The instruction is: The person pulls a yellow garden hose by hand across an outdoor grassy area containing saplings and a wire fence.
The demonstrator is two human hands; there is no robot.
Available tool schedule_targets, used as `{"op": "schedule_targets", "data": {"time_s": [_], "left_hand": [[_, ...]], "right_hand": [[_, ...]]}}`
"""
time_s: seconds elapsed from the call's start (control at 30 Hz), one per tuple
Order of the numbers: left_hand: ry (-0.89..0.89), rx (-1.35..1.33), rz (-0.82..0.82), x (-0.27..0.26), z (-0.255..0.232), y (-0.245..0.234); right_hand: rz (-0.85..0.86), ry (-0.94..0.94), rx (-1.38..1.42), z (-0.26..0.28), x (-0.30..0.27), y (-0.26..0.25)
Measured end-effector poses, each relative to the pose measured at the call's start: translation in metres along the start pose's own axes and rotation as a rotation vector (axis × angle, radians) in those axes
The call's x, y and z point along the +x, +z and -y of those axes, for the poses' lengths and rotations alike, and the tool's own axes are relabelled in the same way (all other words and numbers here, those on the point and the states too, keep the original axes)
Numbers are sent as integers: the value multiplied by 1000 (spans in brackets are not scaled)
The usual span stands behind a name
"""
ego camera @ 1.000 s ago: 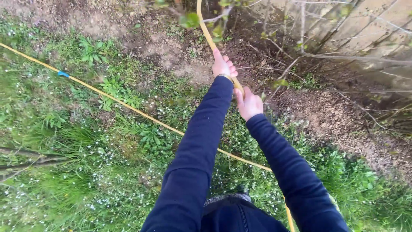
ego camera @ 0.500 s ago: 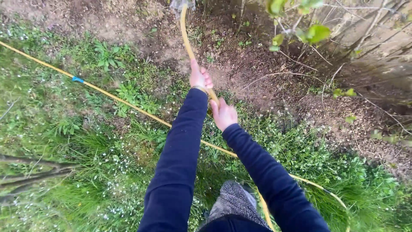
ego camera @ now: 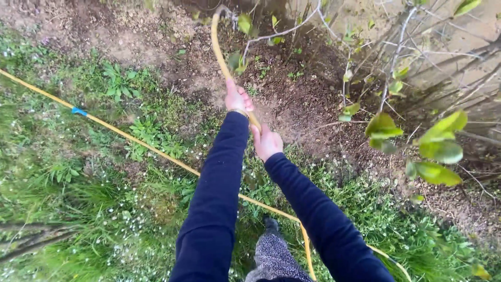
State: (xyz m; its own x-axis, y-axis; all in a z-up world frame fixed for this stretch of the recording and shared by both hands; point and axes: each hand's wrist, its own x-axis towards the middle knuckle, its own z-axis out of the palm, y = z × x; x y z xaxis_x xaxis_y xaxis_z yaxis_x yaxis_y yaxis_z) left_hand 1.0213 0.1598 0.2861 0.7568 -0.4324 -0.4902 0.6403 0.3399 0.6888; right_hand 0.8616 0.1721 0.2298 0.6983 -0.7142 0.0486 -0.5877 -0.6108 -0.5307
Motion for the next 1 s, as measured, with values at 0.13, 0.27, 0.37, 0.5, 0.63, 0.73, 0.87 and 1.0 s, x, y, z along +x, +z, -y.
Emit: {"op": "schedule_targets", "data": {"time_s": [0.13, 0.27, 0.37, 0.5, 0.63, 0.73, 0.87, 1.0], "left_hand": [[5, 28, -16, 8, -7, 12], [-38, 79, -42, 1, 18, 11], [-79, 112, -19, 13, 61, 8], [-147, 160, 21, 1, 114, 15], [-223, 204, 119, -35, 147, 26], [-232, 272, 142, -56, 167, 26], [-280, 288, 184, -68, 170, 13], [-270, 253, 83, -60, 160, -25]], "right_hand": [[-35, 16, 34, 8, 15, 1], [29, 81, 136, -5, -3, -8], [28, 136, 121, -35, -17, 5], [-3, 238, 137, -75, -44, 10], [-68, 305, 137, -101, -77, 15], [-102, 369, 182, -106, -101, 8], [-107, 377, 124, -108, -122, 17], [-47, 349, 154, -88, -136, 24]]}}
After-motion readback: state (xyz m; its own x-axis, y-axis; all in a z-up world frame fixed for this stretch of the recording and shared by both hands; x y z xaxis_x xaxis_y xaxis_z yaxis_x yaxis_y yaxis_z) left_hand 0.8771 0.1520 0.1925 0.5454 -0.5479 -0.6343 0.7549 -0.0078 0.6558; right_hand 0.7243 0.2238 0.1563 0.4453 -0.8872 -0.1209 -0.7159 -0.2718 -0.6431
